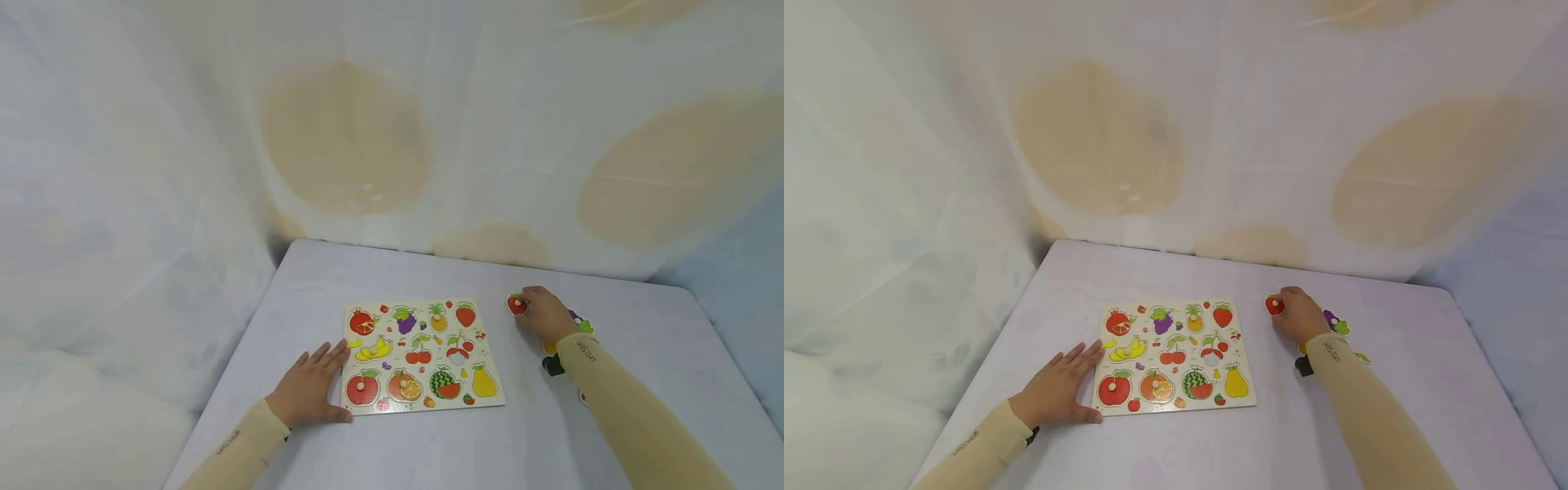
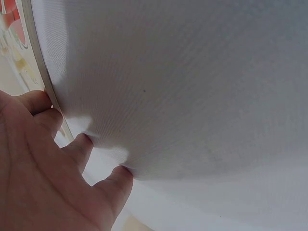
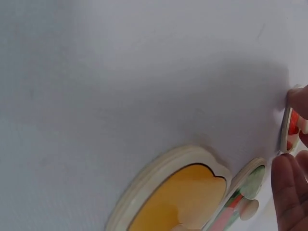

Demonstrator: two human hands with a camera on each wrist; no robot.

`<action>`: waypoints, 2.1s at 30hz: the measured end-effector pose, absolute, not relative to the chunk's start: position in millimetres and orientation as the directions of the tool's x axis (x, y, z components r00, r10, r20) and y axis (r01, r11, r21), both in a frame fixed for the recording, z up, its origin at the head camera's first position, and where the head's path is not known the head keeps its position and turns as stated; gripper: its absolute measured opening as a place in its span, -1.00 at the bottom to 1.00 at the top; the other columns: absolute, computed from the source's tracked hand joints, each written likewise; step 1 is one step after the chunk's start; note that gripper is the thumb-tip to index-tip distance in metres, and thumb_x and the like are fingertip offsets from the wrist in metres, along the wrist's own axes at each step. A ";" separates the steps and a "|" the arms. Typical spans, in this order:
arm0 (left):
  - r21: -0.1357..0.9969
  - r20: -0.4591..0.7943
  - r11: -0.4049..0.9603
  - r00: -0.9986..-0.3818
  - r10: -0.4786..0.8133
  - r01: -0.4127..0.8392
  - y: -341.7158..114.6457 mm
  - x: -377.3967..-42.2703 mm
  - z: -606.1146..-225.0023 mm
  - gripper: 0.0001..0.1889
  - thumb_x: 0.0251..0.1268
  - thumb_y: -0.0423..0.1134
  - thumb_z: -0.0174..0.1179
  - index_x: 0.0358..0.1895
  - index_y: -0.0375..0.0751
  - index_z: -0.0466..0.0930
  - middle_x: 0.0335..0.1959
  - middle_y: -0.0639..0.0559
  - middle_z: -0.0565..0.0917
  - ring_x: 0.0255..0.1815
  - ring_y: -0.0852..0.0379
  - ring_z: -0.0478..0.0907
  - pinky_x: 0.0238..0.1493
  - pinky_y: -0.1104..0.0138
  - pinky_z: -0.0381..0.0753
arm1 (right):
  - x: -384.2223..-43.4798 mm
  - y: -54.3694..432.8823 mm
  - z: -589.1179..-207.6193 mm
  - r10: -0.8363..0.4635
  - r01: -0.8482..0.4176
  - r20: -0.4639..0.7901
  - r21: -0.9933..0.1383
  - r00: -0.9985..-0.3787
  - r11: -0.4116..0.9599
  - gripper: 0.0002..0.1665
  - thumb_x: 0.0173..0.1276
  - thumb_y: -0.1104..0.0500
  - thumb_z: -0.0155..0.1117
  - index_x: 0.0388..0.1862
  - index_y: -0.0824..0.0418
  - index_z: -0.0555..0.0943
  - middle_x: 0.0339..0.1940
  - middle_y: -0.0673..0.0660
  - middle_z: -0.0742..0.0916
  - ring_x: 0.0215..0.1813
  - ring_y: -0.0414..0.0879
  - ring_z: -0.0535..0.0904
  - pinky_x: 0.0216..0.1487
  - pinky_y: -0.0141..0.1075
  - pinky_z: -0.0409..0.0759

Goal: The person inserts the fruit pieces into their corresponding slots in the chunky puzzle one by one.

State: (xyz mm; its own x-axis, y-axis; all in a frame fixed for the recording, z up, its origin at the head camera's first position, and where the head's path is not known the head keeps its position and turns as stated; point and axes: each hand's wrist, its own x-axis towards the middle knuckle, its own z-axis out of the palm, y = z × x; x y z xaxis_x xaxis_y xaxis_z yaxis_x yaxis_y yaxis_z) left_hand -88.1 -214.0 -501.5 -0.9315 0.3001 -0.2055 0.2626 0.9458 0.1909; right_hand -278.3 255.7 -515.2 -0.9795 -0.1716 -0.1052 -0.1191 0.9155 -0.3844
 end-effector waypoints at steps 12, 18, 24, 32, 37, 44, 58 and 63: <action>0.181 -0.195 0.947 -0.934 0.301 0.267 -214.7 -88.5 -506.4 0.25 -0.24 0.46 0.44 0.56 -0.10 0.17 0.59 0.08 0.13 0.57 -0.11 0.03 0.45 -0.15 0.11 | -273.2 253.3 -512.1 -0.190 -0.160 -0.051 -0.351 -0.980 0.922 -0.35 0.14 0.14 0.55 0.17 0.39 0.59 0.21 0.41 0.58 0.15 0.32 0.51 0.23 0.21 0.45; 0.188 -0.211 0.948 -0.932 0.294 0.256 -213.5 -88.1 -502.1 0.25 -0.24 0.45 0.44 0.57 -0.10 0.17 0.59 0.08 0.12 0.57 -0.12 0.02 0.46 -0.16 0.09 | -270.0 253.3 -511.4 -0.175 -0.139 -0.067 -0.364 -0.982 0.921 -0.37 0.14 0.13 0.55 0.15 0.36 0.60 0.17 0.39 0.59 0.09 0.27 0.53 0.20 0.18 0.50; 0.177 -0.225 0.950 -0.929 0.293 0.257 -214.9 -88.4 -503.8 0.25 -0.24 0.46 0.43 0.57 -0.09 0.15 0.59 0.09 0.12 0.57 -0.11 0.02 0.46 -0.15 0.09 | -262.9 244.9 -501.9 -0.207 -0.165 -0.072 -0.383 -0.976 0.909 -0.33 0.15 0.09 0.56 0.20 0.33 0.60 0.13 0.34 0.63 0.10 0.24 0.54 0.20 0.16 0.51; 0.194 -0.229 0.950 -0.930 0.288 0.246 -213.7 -88.1 -501.7 0.25 -0.23 0.44 0.45 0.57 -0.09 0.15 0.59 0.09 0.11 0.58 -0.11 0.00 0.47 -0.15 0.06 | -257.1 225.2 -489.9 -0.284 -0.235 -0.061 -0.414 -0.957 0.880 -0.38 0.15 0.11 0.55 0.19 0.25 0.62 0.12 0.22 0.66 0.12 0.16 0.56 0.20 0.12 0.53; 0.208 -0.220 0.946 -0.930 0.294 0.249 -214.3 -87.8 -501.6 0.24 -0.24 0.42 0.47 0.56 -0.11 0.17 0.59 0.08 0.13 0.57 -0.12 0.02 0.46 -0.16 0.07 | -251.8 208.0 -482.0 -0.338 -0.284 -0.057 -0.425 -0.939 0.859 -0.41 0.14 0.13 0.55 0.16 0.25 0.63 0.08 0.19 0.68 0.10 0.15 0.59 0.16 0.08 0.58; 0.206 -0.214 0.944 -0.930 0.299 0.256 -214.7 -88.4 -502.1 0.24 -0.25 0.42 0.47 0.56 -0.10 0.18 0.59 0.07 0.14 0.57 -0.12 0.03 0.45 -0.17 0.09 | -247.1 190.0 -481.4 -0.382 -0.331 -0.043 -0.416 -0.923 0.847 -0.43 0.14 0.12 0.57 0.13 0.23 0.64 0.12 0.18 0.67 0.09 0.10 0.60 0.18 0.04 0.57; 0.198 -0.201 0.940 -0.927 0.316 0.277 -215.0 -86.9 -499.8 0.25 -0.22 0.44 0.45 0.56 -0.15 0.16 0.59 0.05 0.13 0.56 -0.13 0.04 0.44 -0.17 0.11 | -249.1 173.6 -491.4 -0.416 -0.349 -0.065 -0.433 -0.907 0.831 -0.47 0.13 0.08 0.59 0.07 0.17 0.66 0.15 0.12 0.65 0.05 0.03 0.58 0.14 -0.02 0.59; 0.199 -0.202 0.940 -0.927 0.317 0.278 -215.3 -86.8 -500.1 0.24 -0.21 0.44 0.44 0.56 -0.14 0.16 0.59 0.05 0.13 0.56 -0.13 0.03 0.45 -0.17 0.10 | -249.7 169.9 -489.3 -0.418 -0.349 -0.074 -0.431 -0.905 0.832 -0.50 0.13 0.11 0.57 0.06 0.19 0.66 0.14 0.14 0.65 0.04 0.05 0.58 0.13 -0.01 0.60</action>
